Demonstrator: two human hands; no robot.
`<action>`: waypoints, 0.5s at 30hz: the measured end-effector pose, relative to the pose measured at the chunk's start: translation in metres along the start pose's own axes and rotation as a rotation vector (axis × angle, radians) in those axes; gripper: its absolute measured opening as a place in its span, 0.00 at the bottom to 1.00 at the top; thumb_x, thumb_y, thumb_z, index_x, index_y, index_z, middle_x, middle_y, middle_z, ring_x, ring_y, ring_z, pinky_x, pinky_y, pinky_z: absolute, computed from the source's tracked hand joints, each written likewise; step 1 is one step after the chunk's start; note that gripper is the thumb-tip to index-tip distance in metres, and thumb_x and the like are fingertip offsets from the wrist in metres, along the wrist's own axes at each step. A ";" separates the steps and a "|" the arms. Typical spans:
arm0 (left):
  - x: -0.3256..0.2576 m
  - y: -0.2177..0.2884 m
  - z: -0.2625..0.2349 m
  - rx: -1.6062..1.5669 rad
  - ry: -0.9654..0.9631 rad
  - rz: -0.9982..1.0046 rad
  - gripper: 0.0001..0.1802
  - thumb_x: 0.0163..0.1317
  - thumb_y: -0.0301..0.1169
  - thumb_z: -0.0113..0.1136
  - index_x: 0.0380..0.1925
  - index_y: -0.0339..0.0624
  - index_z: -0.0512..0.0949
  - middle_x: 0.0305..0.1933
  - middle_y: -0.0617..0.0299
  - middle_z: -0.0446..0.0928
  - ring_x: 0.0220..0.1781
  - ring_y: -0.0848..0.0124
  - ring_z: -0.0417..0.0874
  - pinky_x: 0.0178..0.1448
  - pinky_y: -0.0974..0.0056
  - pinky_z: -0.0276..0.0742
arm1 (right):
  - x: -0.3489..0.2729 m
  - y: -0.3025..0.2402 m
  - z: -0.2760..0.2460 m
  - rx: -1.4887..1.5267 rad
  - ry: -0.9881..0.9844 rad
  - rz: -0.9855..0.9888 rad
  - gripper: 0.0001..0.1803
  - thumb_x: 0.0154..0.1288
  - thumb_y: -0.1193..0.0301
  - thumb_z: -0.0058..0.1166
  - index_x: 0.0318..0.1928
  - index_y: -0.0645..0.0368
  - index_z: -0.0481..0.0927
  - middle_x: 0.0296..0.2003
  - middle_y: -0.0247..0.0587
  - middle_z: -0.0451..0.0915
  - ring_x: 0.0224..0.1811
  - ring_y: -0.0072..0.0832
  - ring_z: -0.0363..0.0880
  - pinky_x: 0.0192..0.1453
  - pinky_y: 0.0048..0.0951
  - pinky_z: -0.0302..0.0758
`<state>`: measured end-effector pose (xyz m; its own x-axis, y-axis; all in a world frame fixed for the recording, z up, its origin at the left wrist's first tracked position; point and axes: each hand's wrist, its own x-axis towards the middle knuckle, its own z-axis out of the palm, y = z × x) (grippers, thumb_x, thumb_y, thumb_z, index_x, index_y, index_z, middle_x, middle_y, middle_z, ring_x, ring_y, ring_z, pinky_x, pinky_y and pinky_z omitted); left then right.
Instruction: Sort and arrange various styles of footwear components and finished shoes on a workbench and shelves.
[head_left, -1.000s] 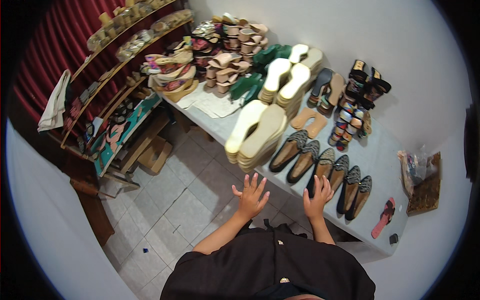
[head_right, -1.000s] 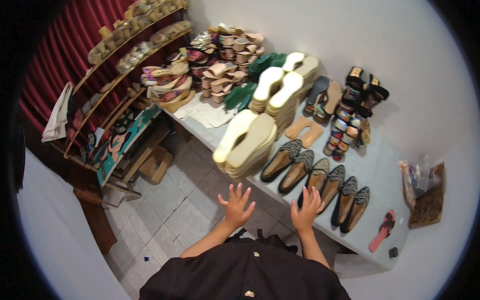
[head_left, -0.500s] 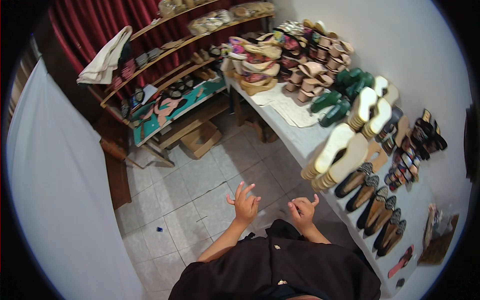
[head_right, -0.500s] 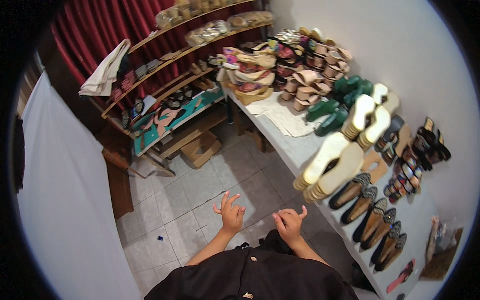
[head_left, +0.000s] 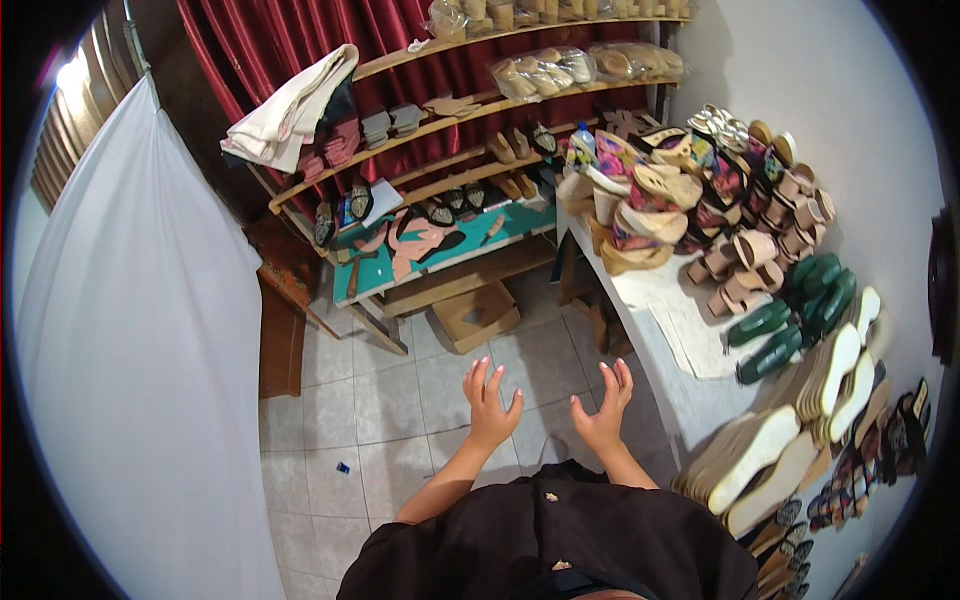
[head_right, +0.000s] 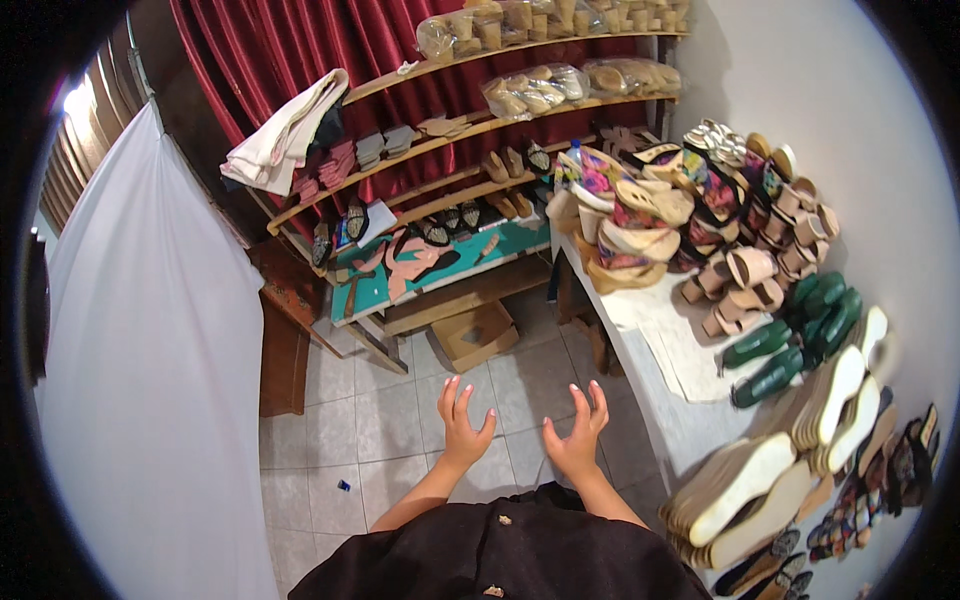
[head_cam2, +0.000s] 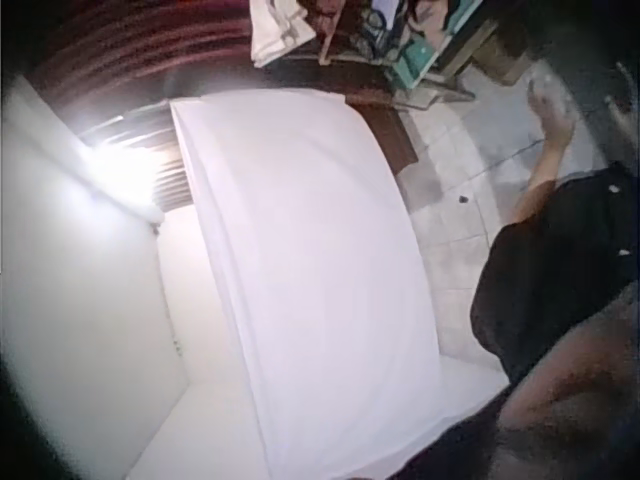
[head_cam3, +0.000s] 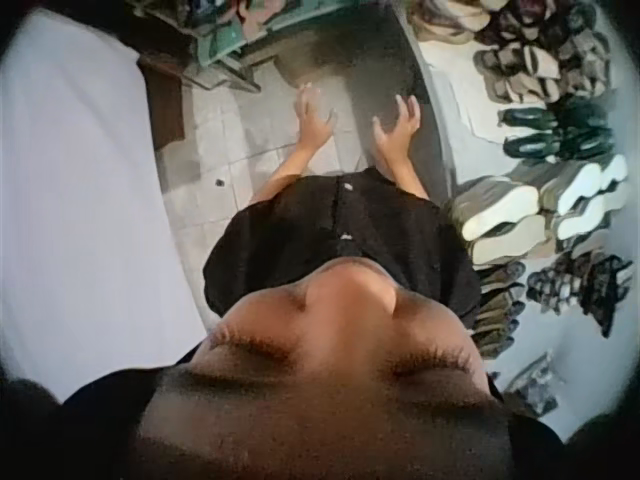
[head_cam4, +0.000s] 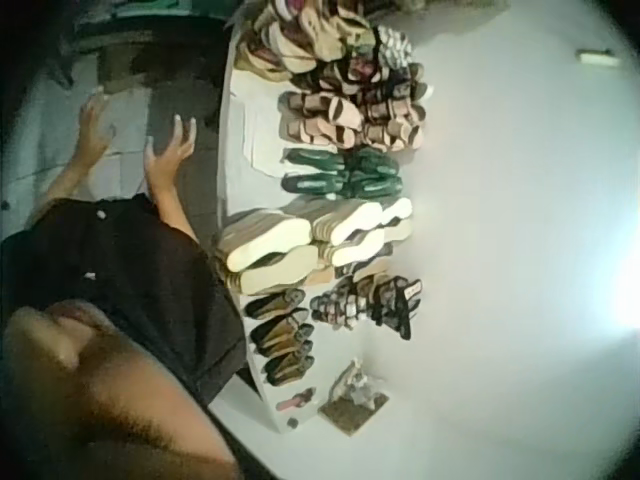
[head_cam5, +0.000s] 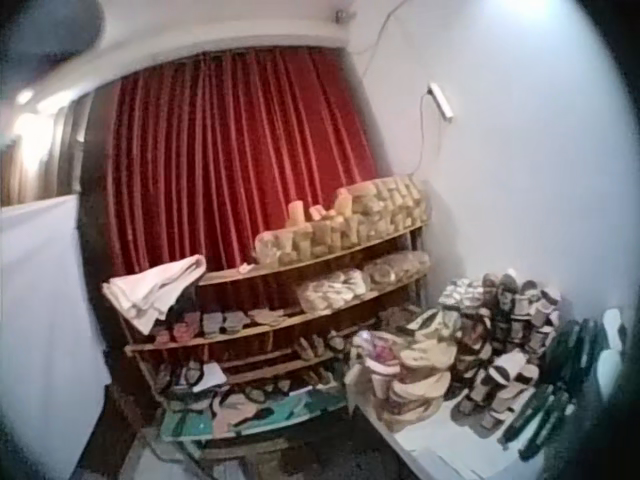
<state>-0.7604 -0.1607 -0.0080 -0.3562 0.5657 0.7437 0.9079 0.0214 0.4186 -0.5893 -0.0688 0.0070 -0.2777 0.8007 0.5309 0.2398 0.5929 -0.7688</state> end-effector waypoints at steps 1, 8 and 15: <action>0.015 -0.009 0.006 -0.025 -0.020 -0.046 0.32 0.49 0.31 0.62 0.56 0.46 0.63 0.65 0.52 0.58 0.70 0.54 0.52 0.68 0.44 0.34 | 0.018 0.004 0.008 0.003 -0.003 -0.007 0.38 0.43 0.74 0.62 0.59 0.57 0.63 0.63 0.55 0.51 0.65 0.50 0.50 0.65 0.48 0.49; 0.077 -0.066 0.054 0.070 -0.006 -0.252 0.18 0.51 0.35 0.61 0.45 0.51 0.77 0.60 0.62 0.67 0.70 0.58 0.56 0.67 0.43 0.17 | 0.122 0.044 0.061 -0.056 0.043 0.048 0.31 0.43 0.73 0.61 0.53 0.55 0.70 0.59 0.47 0.60 0.63 0.45 0.53 0.64 0.43 0.49; 0.107 -0.146 0.081 0.293 -0.130 -0.378 0.20 0.52 0.45 0.62 0.46 0.58 0.79 0.64 0.61 0.63 0.72 0.53 0.48 0.62 0.36 0.12 | 0.178 0.065 0.130 -0.412 -0.066 0.053 0.30 0.45 0.59 0.63 0.53 0.45 0.73 0.62 0.43 0.58 0.67 0.46 0.47 0.61 0.63 0.39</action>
<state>-0.9130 -0.0363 -0.0321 -0.6594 0.5710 0.4891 0.7508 0.4655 0.4687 -0.7439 0.1012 0.0047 -0.3105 0.8319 0.4599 0.6036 0.5463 -0.5807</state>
